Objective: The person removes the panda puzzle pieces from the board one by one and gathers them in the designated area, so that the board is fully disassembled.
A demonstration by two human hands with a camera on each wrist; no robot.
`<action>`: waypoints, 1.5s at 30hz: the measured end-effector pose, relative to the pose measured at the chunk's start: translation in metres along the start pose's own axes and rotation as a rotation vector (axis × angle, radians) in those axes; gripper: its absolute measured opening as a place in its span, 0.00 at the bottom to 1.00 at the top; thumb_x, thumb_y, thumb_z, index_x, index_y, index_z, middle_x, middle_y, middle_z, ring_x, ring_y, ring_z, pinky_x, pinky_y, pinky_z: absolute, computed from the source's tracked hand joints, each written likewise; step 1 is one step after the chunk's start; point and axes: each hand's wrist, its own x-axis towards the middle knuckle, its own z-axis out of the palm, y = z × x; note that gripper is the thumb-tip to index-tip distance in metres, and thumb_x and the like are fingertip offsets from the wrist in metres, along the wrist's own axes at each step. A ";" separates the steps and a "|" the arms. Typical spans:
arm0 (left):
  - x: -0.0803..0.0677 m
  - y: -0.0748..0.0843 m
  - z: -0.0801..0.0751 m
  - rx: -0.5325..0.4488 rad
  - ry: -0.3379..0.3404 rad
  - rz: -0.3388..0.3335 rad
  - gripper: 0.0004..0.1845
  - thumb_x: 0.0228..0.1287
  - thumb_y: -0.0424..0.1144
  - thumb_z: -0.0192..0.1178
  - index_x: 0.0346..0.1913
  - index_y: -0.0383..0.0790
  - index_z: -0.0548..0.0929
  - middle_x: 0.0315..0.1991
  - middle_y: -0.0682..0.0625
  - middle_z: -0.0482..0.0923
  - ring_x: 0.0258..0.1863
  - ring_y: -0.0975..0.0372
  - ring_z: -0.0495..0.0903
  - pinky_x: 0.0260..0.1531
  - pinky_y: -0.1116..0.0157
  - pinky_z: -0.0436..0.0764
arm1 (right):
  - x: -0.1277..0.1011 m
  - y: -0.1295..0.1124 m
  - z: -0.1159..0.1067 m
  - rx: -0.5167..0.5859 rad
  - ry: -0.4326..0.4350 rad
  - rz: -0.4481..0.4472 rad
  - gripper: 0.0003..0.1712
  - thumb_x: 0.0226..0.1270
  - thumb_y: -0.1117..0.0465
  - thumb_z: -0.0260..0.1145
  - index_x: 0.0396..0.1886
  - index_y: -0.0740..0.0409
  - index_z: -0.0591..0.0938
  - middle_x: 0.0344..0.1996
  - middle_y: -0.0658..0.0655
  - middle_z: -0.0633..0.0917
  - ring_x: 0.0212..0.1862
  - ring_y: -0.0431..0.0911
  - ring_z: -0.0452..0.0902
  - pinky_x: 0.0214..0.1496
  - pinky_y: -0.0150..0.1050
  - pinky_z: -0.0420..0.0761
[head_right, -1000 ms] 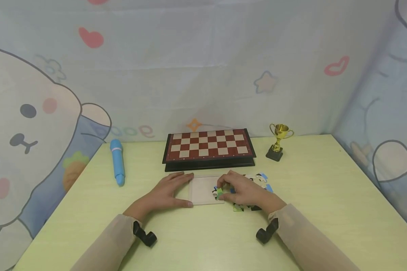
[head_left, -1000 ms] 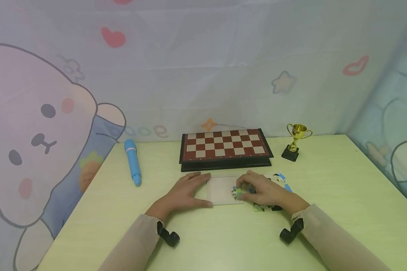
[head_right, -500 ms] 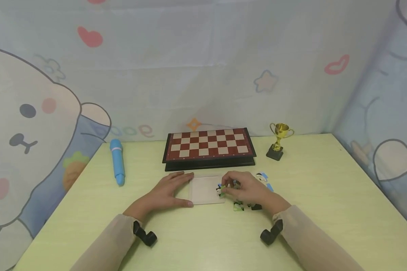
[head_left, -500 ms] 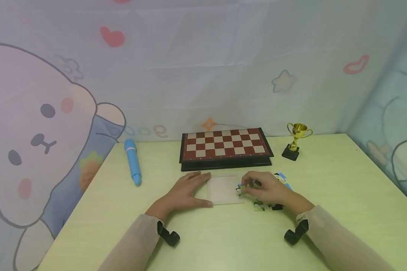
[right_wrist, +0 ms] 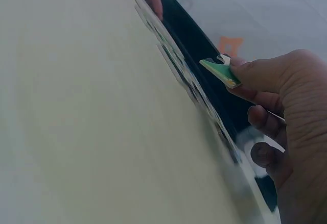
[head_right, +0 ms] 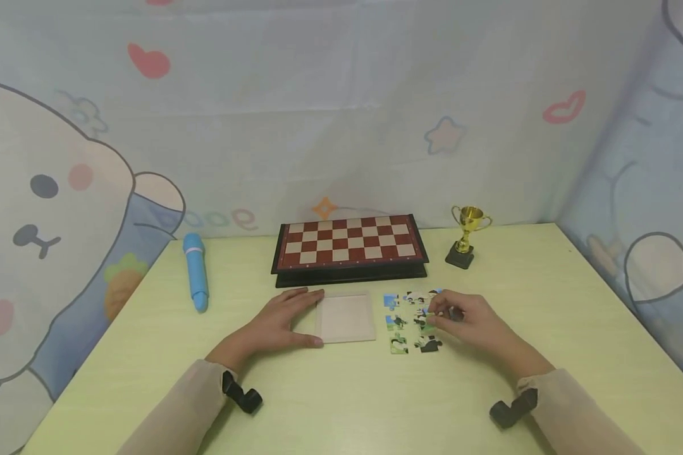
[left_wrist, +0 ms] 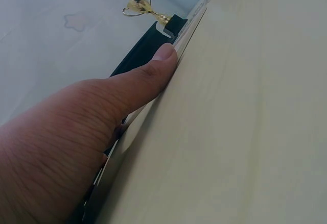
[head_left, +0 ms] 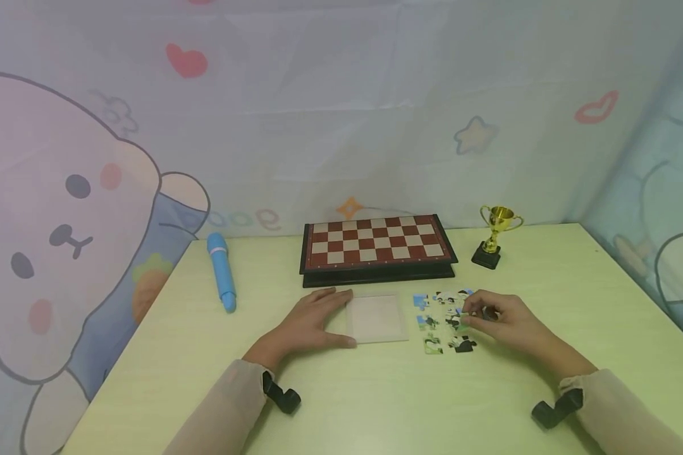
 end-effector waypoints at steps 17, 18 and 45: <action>-0.003 -0.004 0.000 -0.005 0.005 -0.002 0.54 0.52 0.78 0.59 0.79 0.58 0.60 0.77 0.63 0.59 0.78 0.57 0.51 0.73 0.48 0.51 | -0.036 0.027 -0.025 0.154 -0.149 -0.176 0.18 0.61 0.77 0.70 0.39 0.49 0.81 0.39 0.50 0.83 0.37 0.41 0.77 0.35 0.32 0.77; -0.003 -0.004 0.000 -0.002 0.002 -0.005 0.54 0.51 0.79 0.59 0.79 0.58 0.60 0.77 0.64 0.58 0.78 0.58 0.51 0.74 0.48 0.51 | -0.035 0.027 -0.025 0.147 -0.151 -0.186 0.19 0.61 0.77 0.70 0.39 0.49 0.80 0.40 0.51 0.83 0.38 0.41 0.77 0.37 0.33 0.77; 0.000 -0.010 0.004 -0.013 0.012 0.012 0.55 0.53 0.78 0.59 0.80 0.54 0.58 0.79 0.60 0.55 0.78 0.57 0.51 0.74 0.48 0.51 | -0.030 0.022 -0.022 0.055 -0.093 -0.064 0.13 0.66 0.70 0.70 0.44 0.47 0.82 0.40 0.47 0.83 0.37 0.40 0.75 0.36 0.32 0.75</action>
